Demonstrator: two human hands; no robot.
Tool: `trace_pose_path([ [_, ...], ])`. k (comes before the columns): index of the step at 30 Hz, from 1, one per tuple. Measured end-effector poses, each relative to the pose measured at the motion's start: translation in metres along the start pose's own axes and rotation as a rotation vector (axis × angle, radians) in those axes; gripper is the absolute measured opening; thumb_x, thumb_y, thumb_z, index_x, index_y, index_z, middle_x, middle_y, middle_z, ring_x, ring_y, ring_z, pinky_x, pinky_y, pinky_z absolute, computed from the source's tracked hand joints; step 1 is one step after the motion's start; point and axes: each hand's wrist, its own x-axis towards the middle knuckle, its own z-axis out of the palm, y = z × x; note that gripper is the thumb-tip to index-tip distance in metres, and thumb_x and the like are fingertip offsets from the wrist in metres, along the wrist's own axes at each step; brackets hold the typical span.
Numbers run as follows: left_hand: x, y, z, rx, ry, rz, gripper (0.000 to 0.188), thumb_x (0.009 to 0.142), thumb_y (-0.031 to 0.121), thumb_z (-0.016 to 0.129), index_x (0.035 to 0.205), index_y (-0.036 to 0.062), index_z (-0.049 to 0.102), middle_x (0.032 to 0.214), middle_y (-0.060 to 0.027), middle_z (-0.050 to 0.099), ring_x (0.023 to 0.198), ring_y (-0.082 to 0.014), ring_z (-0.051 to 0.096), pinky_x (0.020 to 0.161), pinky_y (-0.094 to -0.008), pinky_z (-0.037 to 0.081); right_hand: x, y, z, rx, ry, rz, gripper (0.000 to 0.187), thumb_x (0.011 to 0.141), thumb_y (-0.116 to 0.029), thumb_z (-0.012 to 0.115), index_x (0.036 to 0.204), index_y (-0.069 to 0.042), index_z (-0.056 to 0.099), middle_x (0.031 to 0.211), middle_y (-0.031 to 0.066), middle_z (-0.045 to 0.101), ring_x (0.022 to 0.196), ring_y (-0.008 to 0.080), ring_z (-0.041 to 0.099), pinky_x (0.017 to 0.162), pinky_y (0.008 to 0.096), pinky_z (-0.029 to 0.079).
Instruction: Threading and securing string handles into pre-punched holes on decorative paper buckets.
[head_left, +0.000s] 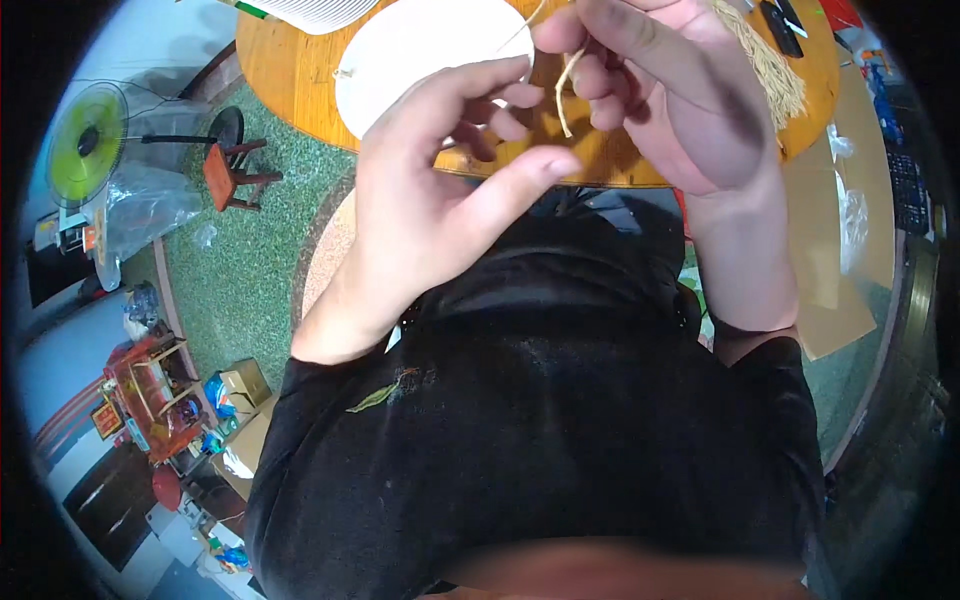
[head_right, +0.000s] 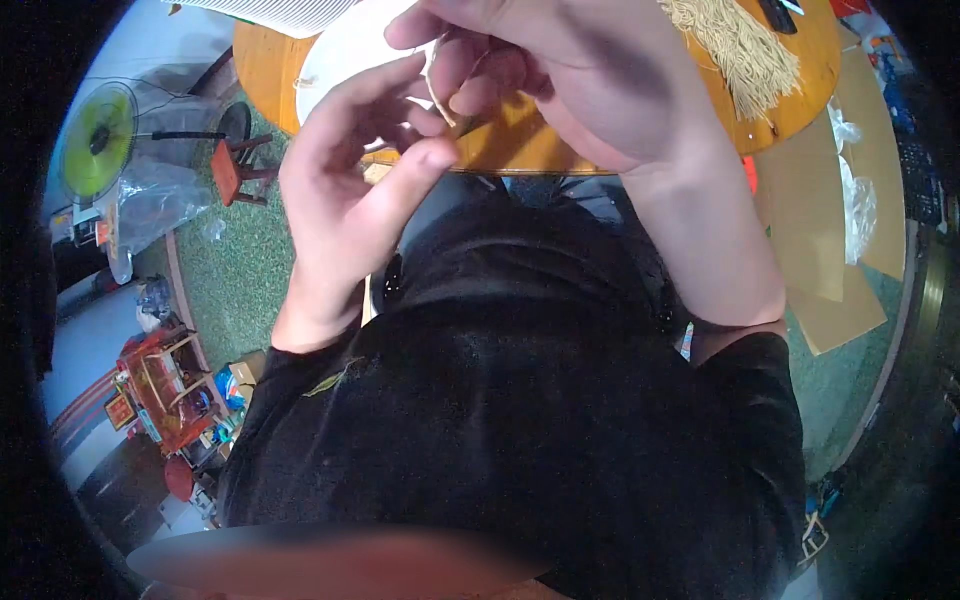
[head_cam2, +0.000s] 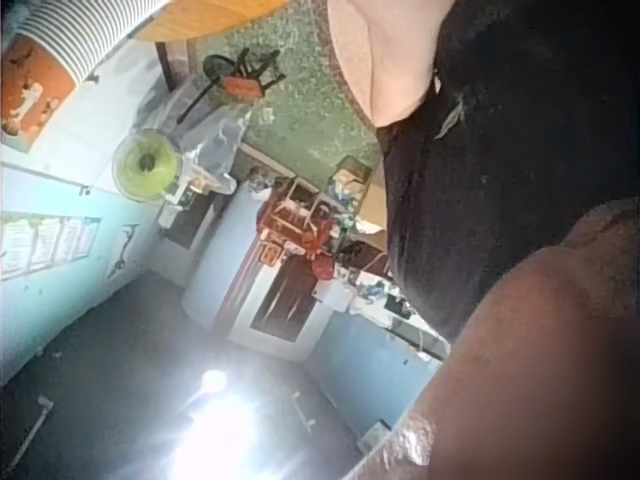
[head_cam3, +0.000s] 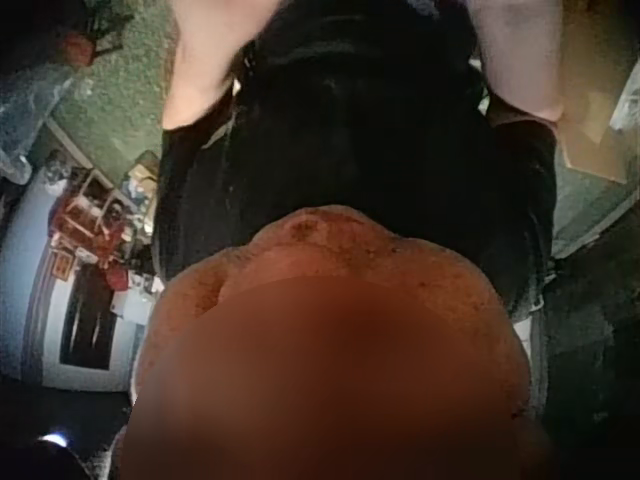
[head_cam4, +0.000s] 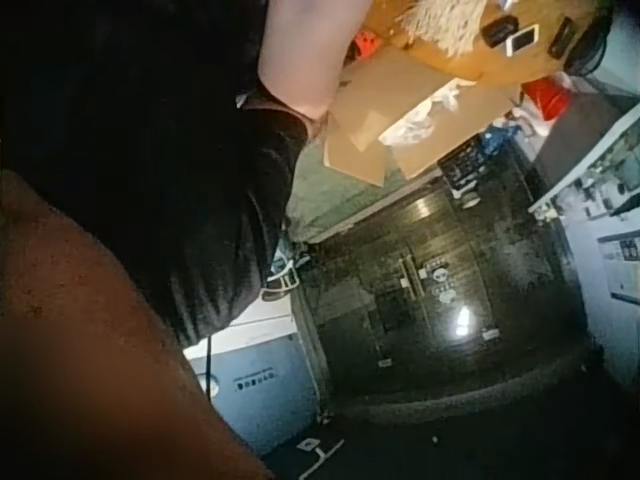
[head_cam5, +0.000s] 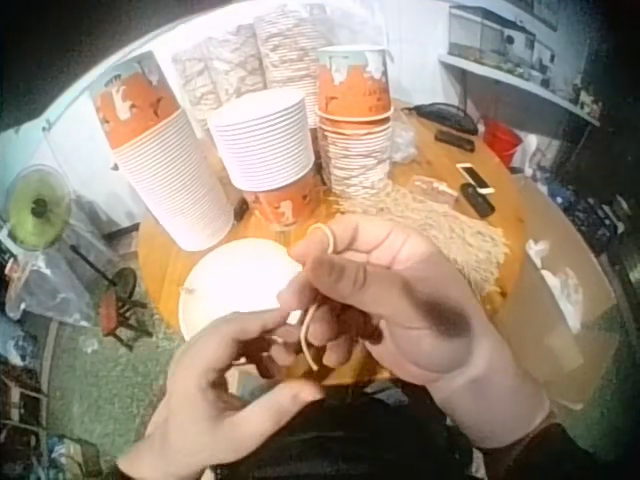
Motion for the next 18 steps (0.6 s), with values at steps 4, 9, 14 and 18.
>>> trace_pose_path([
  [4,0.007,-0.005,0.014,-0.068,0.0,-0.048,0.018,0.095,0.005,0.075,0.111,-0.0031,0.074,0.09,-0.0079,0.076,0.075,-0.0085,0.069,0.067,-0.021,0.055,0.028,0.027,-0.023,0.117,-0.564,-0.565,0.023,0.102,-0.02,0.069,0.108,0.002,0.064,0.093,0.0115,0.073,0.067,0.0112,0.067,0.058,0.0214,0.056],
  [9,0.0,-0.012,0.005,0.04,-0.043,-0.056,0.009,0.096,0.005,0.072,0.101,-0.002,0.071,0.085,-0.008,0.072,0.072,-0.0122,0.068,0.065,-0.0254,0.053,0.0,0.007,-0.011,-0.054,0.094,-0.034,0.019,0.101,-0.013,0.068,0.109,0.003,0.063,0.089,0.0103,0.07,0.067,0.0106,0.065,0.058,0.0208,0.054],
  [14,0.002,0.002,-0.011,0.308,-0.216,0.031,0.003,0.094,0.003,0.066,0.095,0.0003,0.065,0.082,-0.0123,0.063,0.073,-0.0273,0.066,0.066,-0.0362,0.052,-0.021,0.043,-0.013,-0.656,0.301,-0.672,0.022,0.092,-0.011,0.075,0.109,0.0,0.066,0.093,0.0068,0.067,0.058,0.0084,0.058,0.05,0.0194,0.045],
  [18,0.004,0.012,-0.011,0.427,-0.288,0.103,0.006,0.092,0.003,0.066,0.096,0.0006,0.062,0.085,-0.0143,0.062,0.08,-0.0358,0.065,0.07,-0.0426,0.052,-0.033,0.073,-0.027,-0.76,-0.12,-0.584,0.05,0.08,-0.002,0.083,0.127,-0.006,0.067,0.114,0.0082,0.072,0.066,0.0077,0.063,0.058,0.0238,0.051],
])
